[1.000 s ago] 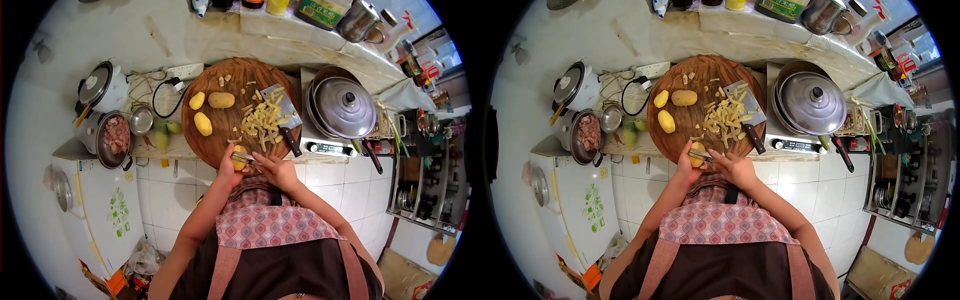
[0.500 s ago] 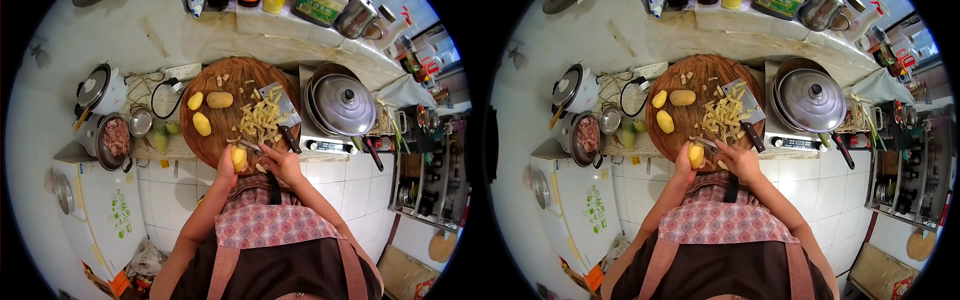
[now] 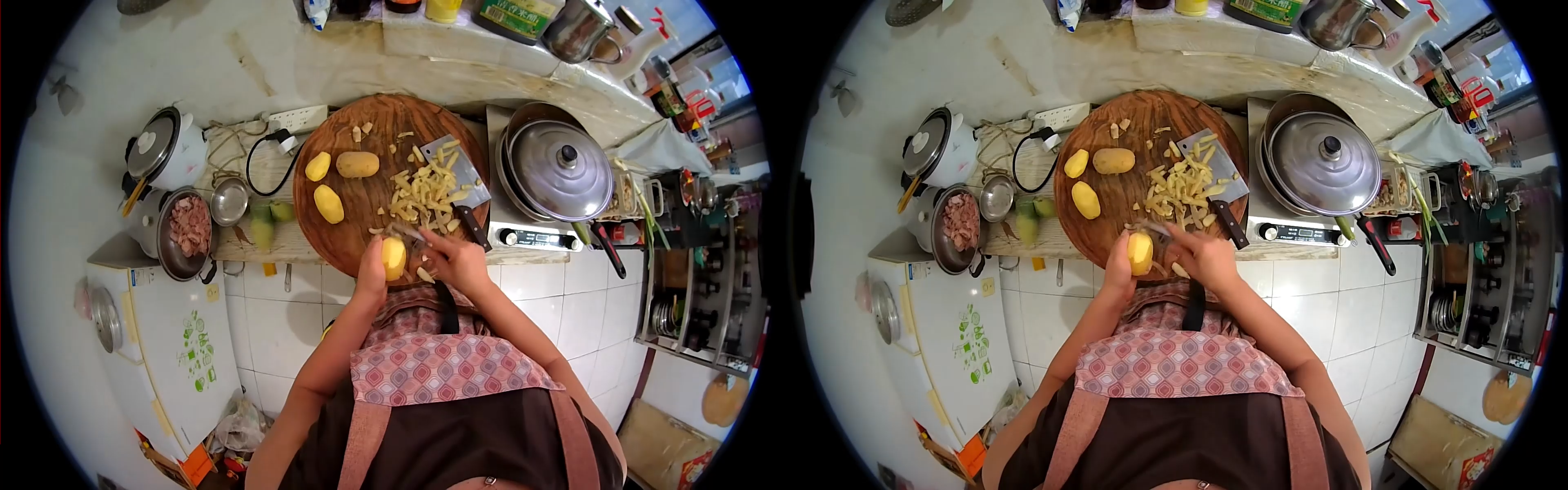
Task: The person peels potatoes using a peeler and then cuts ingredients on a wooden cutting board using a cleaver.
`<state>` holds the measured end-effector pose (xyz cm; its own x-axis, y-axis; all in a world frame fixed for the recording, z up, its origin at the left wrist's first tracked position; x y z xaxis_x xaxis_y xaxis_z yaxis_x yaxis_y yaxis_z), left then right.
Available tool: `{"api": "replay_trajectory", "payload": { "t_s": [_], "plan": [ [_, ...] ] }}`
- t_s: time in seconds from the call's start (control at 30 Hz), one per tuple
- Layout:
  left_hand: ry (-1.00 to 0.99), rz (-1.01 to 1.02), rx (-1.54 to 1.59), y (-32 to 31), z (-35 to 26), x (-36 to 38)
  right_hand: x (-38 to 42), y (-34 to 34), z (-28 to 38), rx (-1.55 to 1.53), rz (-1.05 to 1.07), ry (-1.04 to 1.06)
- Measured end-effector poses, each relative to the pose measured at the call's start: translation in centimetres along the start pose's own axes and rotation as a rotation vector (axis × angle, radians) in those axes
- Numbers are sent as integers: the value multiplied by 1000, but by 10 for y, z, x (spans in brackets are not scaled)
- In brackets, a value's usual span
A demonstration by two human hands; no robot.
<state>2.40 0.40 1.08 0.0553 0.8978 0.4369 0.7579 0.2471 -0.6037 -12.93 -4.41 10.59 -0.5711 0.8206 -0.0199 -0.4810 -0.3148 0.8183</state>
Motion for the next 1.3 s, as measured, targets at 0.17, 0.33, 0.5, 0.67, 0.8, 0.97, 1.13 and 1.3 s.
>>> {"api": "replay_trajectory", "payload": {
  "t_s": [0.17, 0.33, 0.5, 0.67, 0.8, 0.97, 1.13, 1.3],
  "plan": [
    [108, -42, 158, -1, 3, 7, 7, -1, -28, -3, -93, -126],
    [89, 76, 223, -2, 0, 2, 13, 1, 24, 64, 28, 118],
    [196, 261, 316, -4, 13, -1, 8, -17, -35, 10, -57, -157],
    [-103, -77, 64, 13, 1, -4, 19, -57, -36, -1197, 353, -628],
    [-274, 106, -337, -14, -21, -1, -1, -75, -32, -1611, 193, -728],
    [-227, 513, 94, -46, -6, -1, -26, -55, -25, -1484, 252, -397],
    [78, 472, 437, -39, 11, -1, -26, -57, -11, -1343, 337, -324],
    [189, 250, 427, -21, 19, 2, -18, -29, -44, -804, 107, -287]
  ]
}}
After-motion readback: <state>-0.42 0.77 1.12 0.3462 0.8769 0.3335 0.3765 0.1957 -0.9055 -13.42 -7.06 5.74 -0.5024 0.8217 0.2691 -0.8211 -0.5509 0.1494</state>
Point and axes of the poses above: each hand's wrist, its own x-axis away from the middle knuckle, its own y-axis out of the back of the hand, z = x × y, the point moved 8 cm from there along -x, towards the middle knuckle, and after that the axes turned 13 degrees about z, right-handed, at the moved point
